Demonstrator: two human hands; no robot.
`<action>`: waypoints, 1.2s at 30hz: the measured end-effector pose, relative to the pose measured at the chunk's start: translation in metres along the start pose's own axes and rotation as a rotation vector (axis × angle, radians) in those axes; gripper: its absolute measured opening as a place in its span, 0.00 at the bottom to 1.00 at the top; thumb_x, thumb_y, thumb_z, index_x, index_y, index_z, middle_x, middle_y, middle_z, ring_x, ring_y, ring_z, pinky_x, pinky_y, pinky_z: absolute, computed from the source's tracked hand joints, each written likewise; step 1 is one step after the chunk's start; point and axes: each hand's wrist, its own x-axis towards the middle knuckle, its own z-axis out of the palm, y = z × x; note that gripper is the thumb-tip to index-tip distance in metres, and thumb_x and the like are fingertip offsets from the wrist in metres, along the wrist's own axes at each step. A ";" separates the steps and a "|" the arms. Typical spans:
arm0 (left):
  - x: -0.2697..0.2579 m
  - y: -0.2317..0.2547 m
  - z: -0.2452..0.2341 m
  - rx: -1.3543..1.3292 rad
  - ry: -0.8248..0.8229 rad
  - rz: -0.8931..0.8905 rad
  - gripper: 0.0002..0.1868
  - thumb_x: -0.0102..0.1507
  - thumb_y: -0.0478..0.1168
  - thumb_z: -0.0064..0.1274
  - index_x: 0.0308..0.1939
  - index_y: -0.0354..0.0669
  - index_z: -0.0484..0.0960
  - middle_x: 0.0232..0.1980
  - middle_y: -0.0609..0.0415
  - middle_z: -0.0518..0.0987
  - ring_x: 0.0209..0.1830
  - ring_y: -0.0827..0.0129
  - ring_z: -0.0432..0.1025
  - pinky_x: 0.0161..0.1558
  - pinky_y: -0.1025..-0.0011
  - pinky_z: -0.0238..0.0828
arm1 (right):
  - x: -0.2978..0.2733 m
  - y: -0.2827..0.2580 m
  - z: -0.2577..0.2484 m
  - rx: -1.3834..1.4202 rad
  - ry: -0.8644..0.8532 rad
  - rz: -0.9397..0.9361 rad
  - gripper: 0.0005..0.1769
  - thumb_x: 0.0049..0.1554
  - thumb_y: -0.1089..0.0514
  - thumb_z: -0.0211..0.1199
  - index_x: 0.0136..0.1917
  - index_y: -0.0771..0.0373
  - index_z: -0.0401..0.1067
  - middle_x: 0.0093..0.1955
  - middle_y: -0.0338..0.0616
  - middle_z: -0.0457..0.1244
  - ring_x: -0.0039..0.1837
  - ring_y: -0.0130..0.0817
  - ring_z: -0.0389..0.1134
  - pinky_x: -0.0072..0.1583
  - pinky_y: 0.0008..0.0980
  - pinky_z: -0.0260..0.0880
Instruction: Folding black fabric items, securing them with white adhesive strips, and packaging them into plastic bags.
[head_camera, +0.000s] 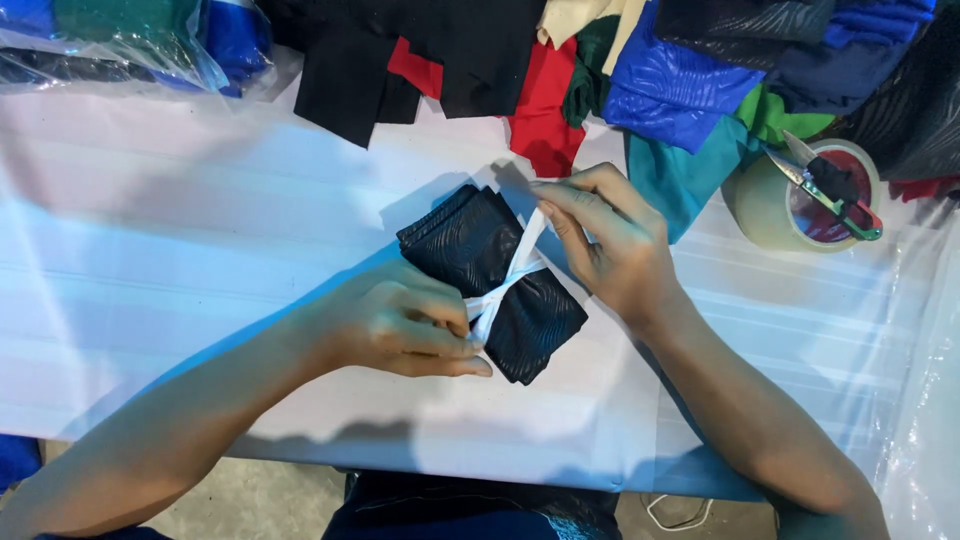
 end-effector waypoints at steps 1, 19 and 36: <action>0.000 -0.002 0.000 0.107 0.088 0.048 0.10 0.62 0.41 0.65 0.29 0.41 0.85 0.28 0.53 0.73 0.19 0.62 0.68 0.20 0.69 0.68 | 0.001 0.002 -0.001 0.004 0.000 -0.066 0.06 0.63 0.71 0.65 0.51 0.69 0.81 0.43 0.52 0.67 0.40 0.54 0.68 0.42 0.45 0.72; 0.000 0.008 0.005 0.938 0.105 -0.018 0.19 0.60 0.56 0.66 0.33 0.44 0.88 0.37 0.51 0.83 0.35 0.63 0.78 0.43 0.64 0.80 | -0.007 -0.007 -0.004 0.170 -0.212 -0.261 0.07 0.58 0.71 0.58 0.42 0.68 0.77 0.43 0.54 0.64 0.43 0.56 0.66 0.49 0.52 0.71; -0.022 -0.004 0.028 0.737 -0.072 0.002 0.11 0.62 0.46 0.53 0.24 0.52 0.80 0.31 0.59 0.77 0.26 0.67 0.72 0.34 0.70 0.70 | -0.007 -0.015 0.000 0.187 -0.181 -0.210 0.08 0.64 0.67 0.56 0.47 0.66 0.77 0.43 0.50 0.64 0.42 0.54 0.66 0.47 0.47 0.72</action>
